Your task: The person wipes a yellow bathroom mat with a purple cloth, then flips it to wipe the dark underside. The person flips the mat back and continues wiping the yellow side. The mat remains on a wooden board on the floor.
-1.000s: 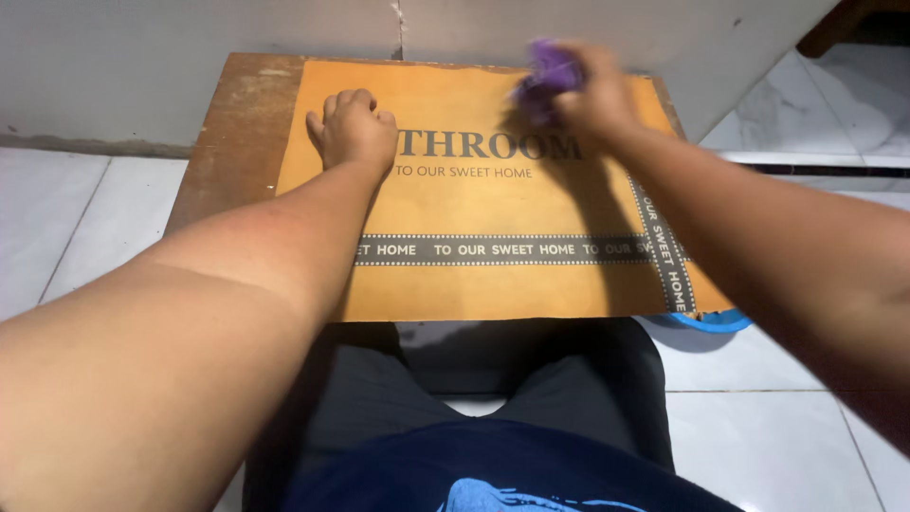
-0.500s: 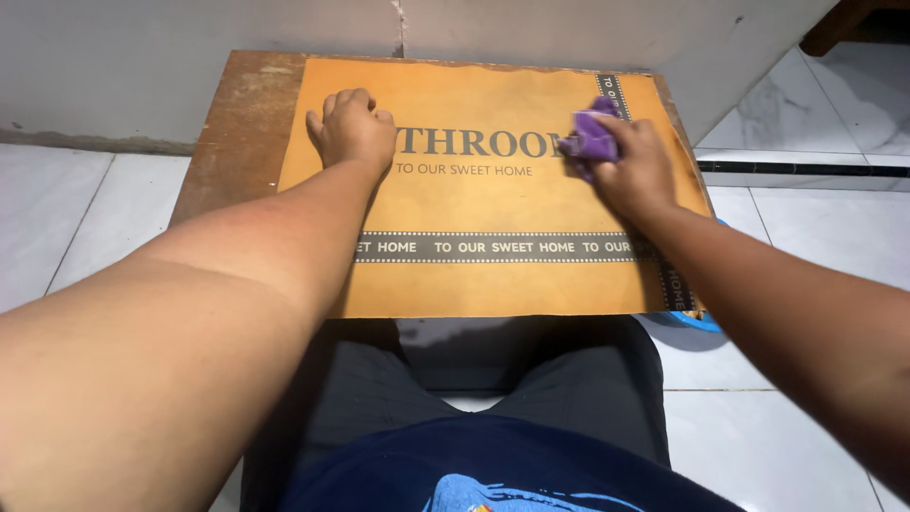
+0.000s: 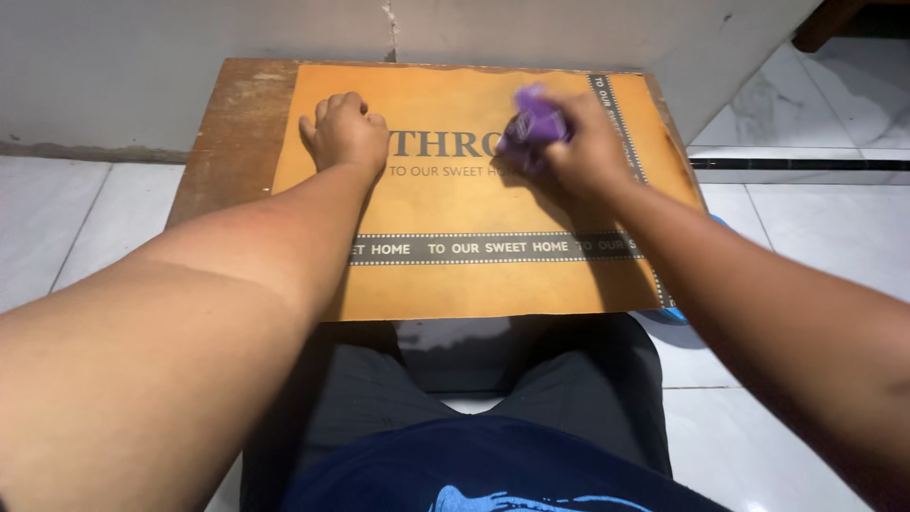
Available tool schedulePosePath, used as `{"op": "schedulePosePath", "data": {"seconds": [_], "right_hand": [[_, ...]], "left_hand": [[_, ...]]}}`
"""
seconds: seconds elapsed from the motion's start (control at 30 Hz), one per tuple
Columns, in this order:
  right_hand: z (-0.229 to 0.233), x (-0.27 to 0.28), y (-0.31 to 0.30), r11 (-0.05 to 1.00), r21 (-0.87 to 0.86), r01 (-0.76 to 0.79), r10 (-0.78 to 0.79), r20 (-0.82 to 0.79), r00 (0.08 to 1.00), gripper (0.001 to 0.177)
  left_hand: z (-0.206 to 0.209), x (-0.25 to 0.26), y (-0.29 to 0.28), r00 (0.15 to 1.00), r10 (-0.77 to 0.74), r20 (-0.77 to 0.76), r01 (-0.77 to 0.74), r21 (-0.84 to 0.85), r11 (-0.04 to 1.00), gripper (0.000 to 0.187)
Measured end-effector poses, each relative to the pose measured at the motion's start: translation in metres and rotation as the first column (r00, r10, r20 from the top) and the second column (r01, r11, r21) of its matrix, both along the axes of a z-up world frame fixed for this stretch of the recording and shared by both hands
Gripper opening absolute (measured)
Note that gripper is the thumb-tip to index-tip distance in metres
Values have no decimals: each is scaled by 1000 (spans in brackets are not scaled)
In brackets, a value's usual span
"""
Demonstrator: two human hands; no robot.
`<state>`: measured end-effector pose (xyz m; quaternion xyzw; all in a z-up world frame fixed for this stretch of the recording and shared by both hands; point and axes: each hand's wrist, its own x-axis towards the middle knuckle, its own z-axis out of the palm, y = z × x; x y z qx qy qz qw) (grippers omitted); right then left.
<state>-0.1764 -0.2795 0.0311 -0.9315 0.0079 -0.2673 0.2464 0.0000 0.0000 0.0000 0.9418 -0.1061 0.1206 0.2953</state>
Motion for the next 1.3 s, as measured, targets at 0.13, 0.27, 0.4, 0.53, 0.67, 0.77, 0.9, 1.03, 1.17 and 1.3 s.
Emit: {"op": "schedulePosePath", "data": {"seconds": [0.13,0.27,0.4,0.53,0.67,0.77,0.9,1.03,1.17,1.3], "right_hand": [[-19,-16,11,995,-61,76,-80,-67,995,62],[-25,-36,-39,956,-102,276,-285,-84,955,63],[-26,-62,-84,928,-145,343,-355,-68,932,66],[-7,-60,-101,885,-154,439,-460,-150,875,55],[19,-23,-85,898,28,438,-438,-27,899,62],[23,25,-31,966,100,240,-244,26,970,68],[12,53,57,999,51,-4,6,-43,999,59],[-6,31,86,999,22,-31,33,-94,995,57],[-16,20,45,990,26,136,-129,-176,976,65],[-26,4,-17,963,107,246,-236,-99,967,63]], "left_hand": [[1,3,-1,1000,7,-6,-7,-2,1000,24],[2,14,-2,998,-8,-56,10,38,999,30],[1,18,-2,1000,-23,-15,24,66,998,35],[1,20,2,1000,-3,-27,4,69,998,35],[4,15,-6,999,-13,-52,17,89,996,37],[7,12,-2,1000,-10,-26,12,89,996,38],[11,11,-1,997,11,-72,-4,91,996,36],[10,11,-5,999,11,-53,-6,88,996,36],[7,14,-2,999,9,-42,-6,77,997,35],[3,15,-1,999,5,-47,-2,72,997,36]]}}
